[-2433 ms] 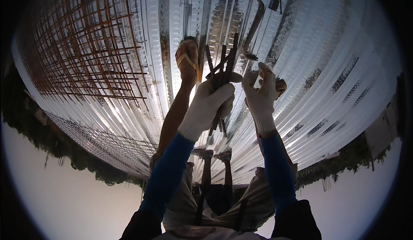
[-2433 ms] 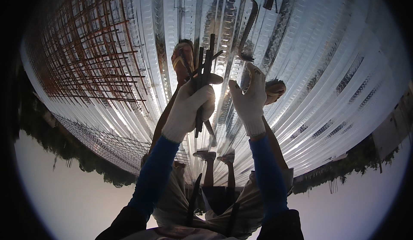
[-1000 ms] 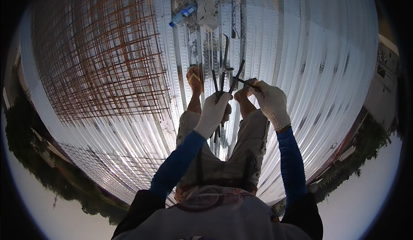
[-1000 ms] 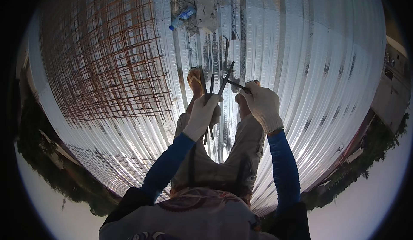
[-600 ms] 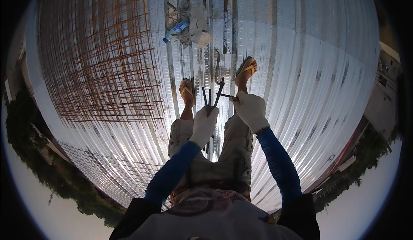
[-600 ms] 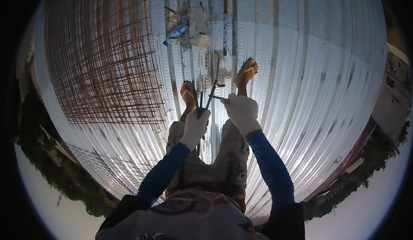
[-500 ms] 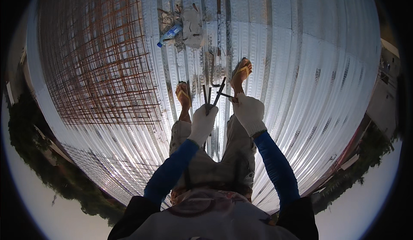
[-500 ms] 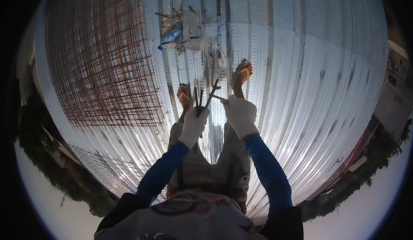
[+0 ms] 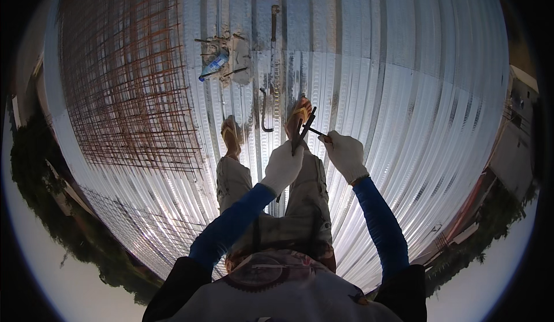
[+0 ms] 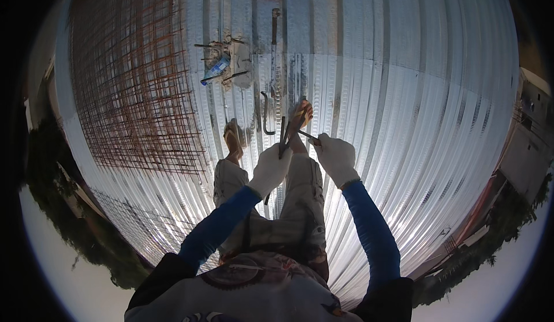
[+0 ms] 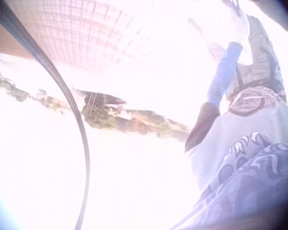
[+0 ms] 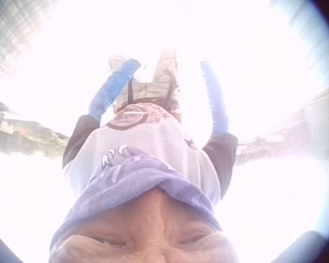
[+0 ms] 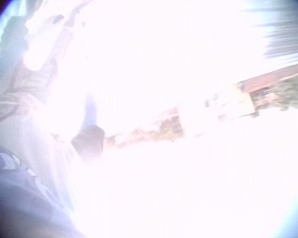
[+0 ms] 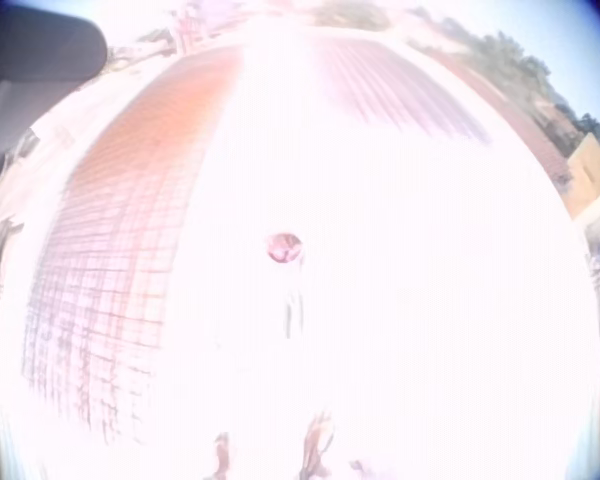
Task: The person walks across a rooftop construction site and uses a hammer and pliers to bend and assemble metal rebar pieces into a grid structure. The person repeatedly picks up rebar segments, bends them, and places them into the grid.
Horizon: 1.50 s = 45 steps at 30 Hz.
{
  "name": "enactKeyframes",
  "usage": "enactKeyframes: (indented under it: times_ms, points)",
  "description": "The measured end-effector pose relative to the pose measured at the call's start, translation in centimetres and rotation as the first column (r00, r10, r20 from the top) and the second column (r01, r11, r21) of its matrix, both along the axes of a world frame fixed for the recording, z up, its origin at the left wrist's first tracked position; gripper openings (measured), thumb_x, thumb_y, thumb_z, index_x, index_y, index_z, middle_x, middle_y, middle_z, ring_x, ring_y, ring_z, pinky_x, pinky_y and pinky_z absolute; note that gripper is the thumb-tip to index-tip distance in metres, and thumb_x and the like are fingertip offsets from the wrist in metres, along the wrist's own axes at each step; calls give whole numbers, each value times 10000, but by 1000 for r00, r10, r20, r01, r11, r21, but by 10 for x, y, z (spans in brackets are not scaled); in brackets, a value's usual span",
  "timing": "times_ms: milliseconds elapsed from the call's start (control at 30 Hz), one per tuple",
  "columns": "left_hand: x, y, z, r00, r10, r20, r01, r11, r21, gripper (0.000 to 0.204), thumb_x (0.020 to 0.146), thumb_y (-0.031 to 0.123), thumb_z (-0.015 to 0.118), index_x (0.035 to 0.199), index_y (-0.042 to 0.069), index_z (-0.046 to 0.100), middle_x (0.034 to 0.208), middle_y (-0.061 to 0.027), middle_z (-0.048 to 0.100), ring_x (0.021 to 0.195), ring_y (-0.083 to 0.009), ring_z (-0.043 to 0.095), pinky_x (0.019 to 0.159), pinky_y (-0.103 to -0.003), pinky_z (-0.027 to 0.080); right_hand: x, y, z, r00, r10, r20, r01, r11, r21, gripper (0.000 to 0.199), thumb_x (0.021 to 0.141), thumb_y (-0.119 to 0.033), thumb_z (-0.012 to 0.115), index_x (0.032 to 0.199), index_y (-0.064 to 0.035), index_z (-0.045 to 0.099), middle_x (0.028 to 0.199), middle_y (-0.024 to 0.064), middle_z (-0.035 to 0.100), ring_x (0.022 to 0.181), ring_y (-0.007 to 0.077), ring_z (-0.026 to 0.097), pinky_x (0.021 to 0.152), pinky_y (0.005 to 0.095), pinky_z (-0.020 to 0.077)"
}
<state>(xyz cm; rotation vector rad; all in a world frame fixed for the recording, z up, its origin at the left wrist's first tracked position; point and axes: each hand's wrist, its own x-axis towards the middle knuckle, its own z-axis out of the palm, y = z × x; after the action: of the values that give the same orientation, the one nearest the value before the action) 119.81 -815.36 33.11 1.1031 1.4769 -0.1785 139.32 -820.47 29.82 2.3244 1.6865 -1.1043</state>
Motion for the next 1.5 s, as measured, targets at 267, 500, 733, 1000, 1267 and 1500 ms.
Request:
enactKeyframes:
  times_ms: [267, 500, 733, 1000, 1267, 1500]
  points:
    - [-42, 6, -4, 975, 1, -224, 68, 952, 299, 289, 1037, 249, 552, 1253, 68, 616, 852, -198, 731, 755, -382, 734, 672, -514, 559, -39, 59, 30, 998, 52, 25, -51, 997, -60, 454, 1020, -500, 564, 875, -91, 697, 713, 136, 684, 716, 350, 699, 641, 483, 531]
    - [-107, 45, -5, 785, 577, 223, -518, 810, -274, 224, 1022, 205, 586, 1099, 0, 634, 716, -47, 659, 549, -99, 619, 477, -248, 482, -76, 108, 45, 1000, 0, 26, 5, 976, -217, 470, 1001, -549, 573, 1006, -112, 747, 838, 118, 730, 858, 330, 718, 750, 456, 541]
    - [-157, 81, 24, 686, 670, 285, -533, 729, -431, 220, 1008, 222, 616, 1041, 10, 664, 640, 6, 572, 482, -64, 528, 440, -228, 411, -125, 153, 53, 996, 63, 62, -54, 990, -131, 403, 991, -509, 605, 964, -130, 738, 788, 100, 719, 795, 331, 712, 701, 462, 536]
    - [-197, 107, 23, 597, 761, 254, -600, 633, -489, 182, 997, 208, 645, 967, 28, 647, 635, 32, 520, 484, -45, 439, 432, -234, 342, -159, 188, 51, 996, 51, 74, -47, 997, -57, 438, 976, -513, 642, 1058, -99, 760, 801, 98, 733, 776, 296, 717, 709, 395, 542]
    - [-185, 122, 17, 501, 864, 50, -772, 472, -426, 177, 976, 204, 674, 972, 27, 661, 630, 38, 507, 475, -39, 428, 421, -230, 322, -123, 191, -37, 861, -371, -348, 452, 872, 186, 353, 937, -376, 726, 1115, -72, 738, 904, 92, 713, 792, 213, 662, 725, 347, 519]
    - [-150, 108, -69, 333, 938, -98, -912, 295, -285, 140, 984, 185, 667, 949, 51, 649, 618, 53, 496, 447, -34, 405, 398, -236, 312, -48, 157, -224, 994, -90, -55, 75, 969, -236, 473, 899, -447, 734, 1067, -6, 707, 977, 169, 739, 870, 324, 717, 809, 401, 549]
